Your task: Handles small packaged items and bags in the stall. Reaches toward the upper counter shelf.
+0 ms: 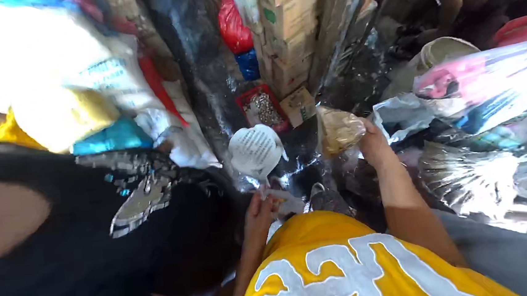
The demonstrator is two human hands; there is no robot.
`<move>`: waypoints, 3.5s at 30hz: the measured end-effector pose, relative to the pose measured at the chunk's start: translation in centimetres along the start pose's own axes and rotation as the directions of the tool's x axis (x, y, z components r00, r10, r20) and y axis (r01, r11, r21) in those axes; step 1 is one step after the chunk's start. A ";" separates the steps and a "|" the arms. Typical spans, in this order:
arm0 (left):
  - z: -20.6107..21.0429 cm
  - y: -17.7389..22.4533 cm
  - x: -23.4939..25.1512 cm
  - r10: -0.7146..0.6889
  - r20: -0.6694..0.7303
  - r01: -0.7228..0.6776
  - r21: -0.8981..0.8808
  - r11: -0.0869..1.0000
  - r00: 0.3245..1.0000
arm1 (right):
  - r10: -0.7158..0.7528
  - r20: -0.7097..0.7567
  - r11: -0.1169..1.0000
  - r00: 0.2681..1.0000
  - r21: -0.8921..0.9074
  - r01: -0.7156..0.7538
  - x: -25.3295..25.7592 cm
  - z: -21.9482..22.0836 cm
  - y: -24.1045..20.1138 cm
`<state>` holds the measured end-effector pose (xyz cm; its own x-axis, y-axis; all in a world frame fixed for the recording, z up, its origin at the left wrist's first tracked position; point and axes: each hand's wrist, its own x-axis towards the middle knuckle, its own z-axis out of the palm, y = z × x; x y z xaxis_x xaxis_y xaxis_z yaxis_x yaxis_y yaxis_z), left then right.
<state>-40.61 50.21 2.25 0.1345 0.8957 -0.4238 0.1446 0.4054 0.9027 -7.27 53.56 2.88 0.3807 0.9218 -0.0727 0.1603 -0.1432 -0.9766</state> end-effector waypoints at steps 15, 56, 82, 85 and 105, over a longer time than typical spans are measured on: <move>13.1 10.6 19.9 0.010 0.065 -0.024 0.213 0.977 0.998 | -0.011 -0.461 0.753 0.887 0.580 0.311 31.6 -10.6 -6.0; 73.6 38.6 64.7 -0.319 0.911 -0.185 0.371 0.910 0.260 | 0.045 -0.662 0.998 0.748 -0.009 -0.068 71.4 -47.4 2.8; 110.1 46.0 71.2 0.083 0.882 0.398 -0.291 0.870 0.464 | -0.057 -0.390 0.613 0.919 -0.740 -0.276 77.1 -67.9 1.8; 112.3 48.7 73.1 0.205 0.843 0.343 -0.408 0.846 0.498 | -0.067 -0.379 0.724 0.923 -0.655 -0.216 78.4 -70.5 0.5; 117.7 66.0 97.0 0.202 0.918 -0.132 -0.166 0.977 0.341 | 0.049 -0.213 0.997 0.976 -0.040 -0.059 98.9 -82.4 -1.7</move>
<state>97.34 142.33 11.89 0.9751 0.2197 -0.0312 -0.0391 0.3086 0.9504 105.12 115.28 13.97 0.5733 0.8158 -0.0762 0.1740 -0.2120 -0.9617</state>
